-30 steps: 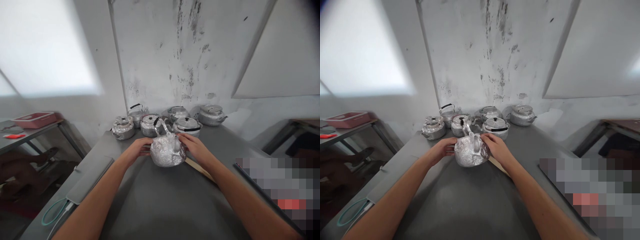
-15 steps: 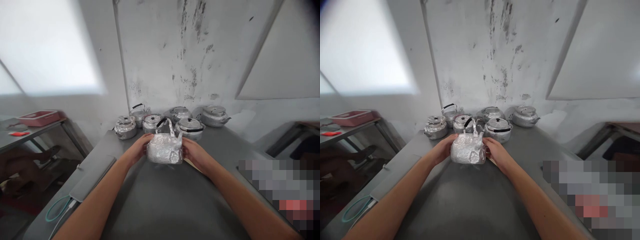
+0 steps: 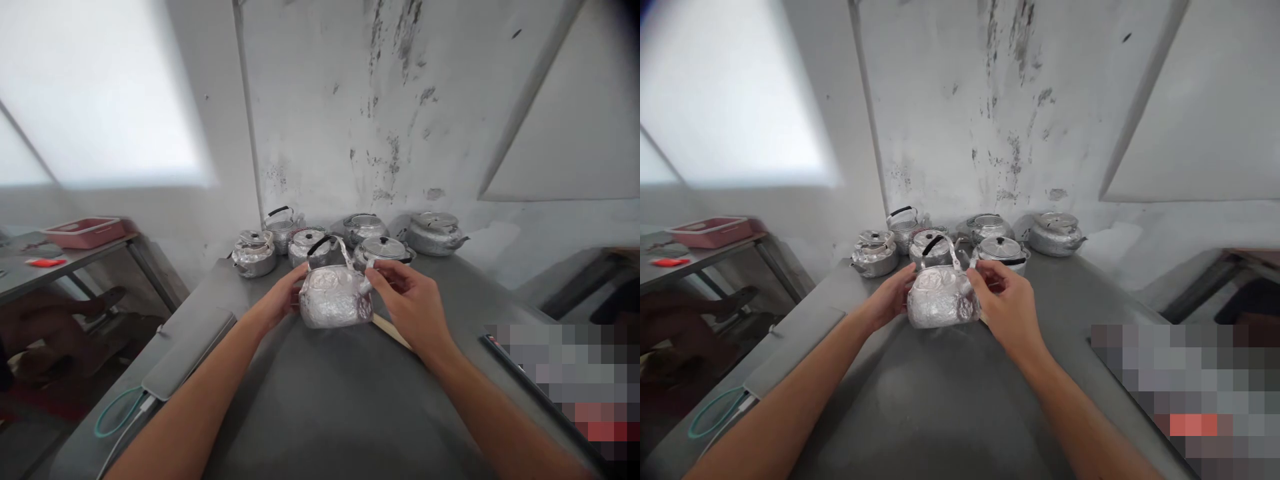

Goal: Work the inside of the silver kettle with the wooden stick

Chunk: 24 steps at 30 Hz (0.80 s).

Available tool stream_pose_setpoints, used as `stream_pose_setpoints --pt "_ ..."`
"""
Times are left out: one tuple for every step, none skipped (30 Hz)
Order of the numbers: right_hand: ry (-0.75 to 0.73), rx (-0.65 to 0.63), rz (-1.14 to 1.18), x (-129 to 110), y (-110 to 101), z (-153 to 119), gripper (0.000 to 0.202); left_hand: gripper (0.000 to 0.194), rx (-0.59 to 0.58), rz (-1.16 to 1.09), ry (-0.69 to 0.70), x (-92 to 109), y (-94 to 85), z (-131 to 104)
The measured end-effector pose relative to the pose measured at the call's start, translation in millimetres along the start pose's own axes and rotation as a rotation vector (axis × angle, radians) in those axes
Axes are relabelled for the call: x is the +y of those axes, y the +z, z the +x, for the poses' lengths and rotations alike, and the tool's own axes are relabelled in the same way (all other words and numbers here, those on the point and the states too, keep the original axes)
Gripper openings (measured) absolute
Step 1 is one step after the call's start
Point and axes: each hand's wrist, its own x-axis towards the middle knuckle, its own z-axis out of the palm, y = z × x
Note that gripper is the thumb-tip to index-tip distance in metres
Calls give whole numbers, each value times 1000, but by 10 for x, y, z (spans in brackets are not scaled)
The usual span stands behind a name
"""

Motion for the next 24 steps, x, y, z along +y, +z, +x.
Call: stream_pose_setpoints --pt "12 -4 19 27 5 10 26 69 40 20 13 1 -8 7" --pt "22 -12 38 53 8 20 27 69 86 50 33 1 -15 14" --pt "31 -21 56 75 9 29 27 67 134 83 59 -2 -20 22" --pt "38 -30 70 92 9 37 28 66 176 114 88 -8 -24 32" --pt "44 -37 79 102 8 42 28 64 207 136 117 -16 -28 43" --pt "47 -41 84 108 7 46 28 63 229 152 145 -27 -33 57" --pt "49 -42 84 110 4 48 27 62 250 168 176 -40 -39 73" --pt "50 -38 81 109 0 49 26 61 271 184 207 -54 -46 90" --pt "49 -32 75 108 -5 51 25 60 288 200 238 -68 -56 107" --pt "48 -25 69 109 -10 54 24 58 304 216 266 -80 -66 123" --pt "46 -18 64 112 -15 59 23 57 319 232 292 -88 -76 134" --pt "43 -14 59 120 -20 65 23 54 335 248 317 -92 -84 139" --pt "39 -11 57 131 -23 73 23 52 356 265 346 -89 -87 134" --pt "34 -10 57 145 -26 83 23 50 383 284 382 -80 -85 120" --pt "27 -9 59 161 -28 92 24 47 419 305 425 -64 -78 96" --pt "21 -7 63 176 -29 102 25 45 456 329 471 -43 -65 64" --pt "15 -4 68 190 -30 110 25 43 499 354 522 -18 -48 26" --pt "11 2 72 201 -31 118 25 41 534 378 570 9 -27 -15" --pt "8 6 76 208 -33 123 25 39 555 399 609 35 -6 -54" --pt "6 8 80 212 -35 126 25 39 572 418 646 58 14 -90" --pt "6 8 85 213 -38 129 26 38 587 444 687 78 31 -119" --pt "7 8 91 213 -40 130 28 39 597 472 724 93 44 -141" --pt "8 7 98 213 -42 130 29 40 604 497 753 103 52 -155" --pt "9 7 105 214 -44 131 30 40 610 521 771 109 55 -162"
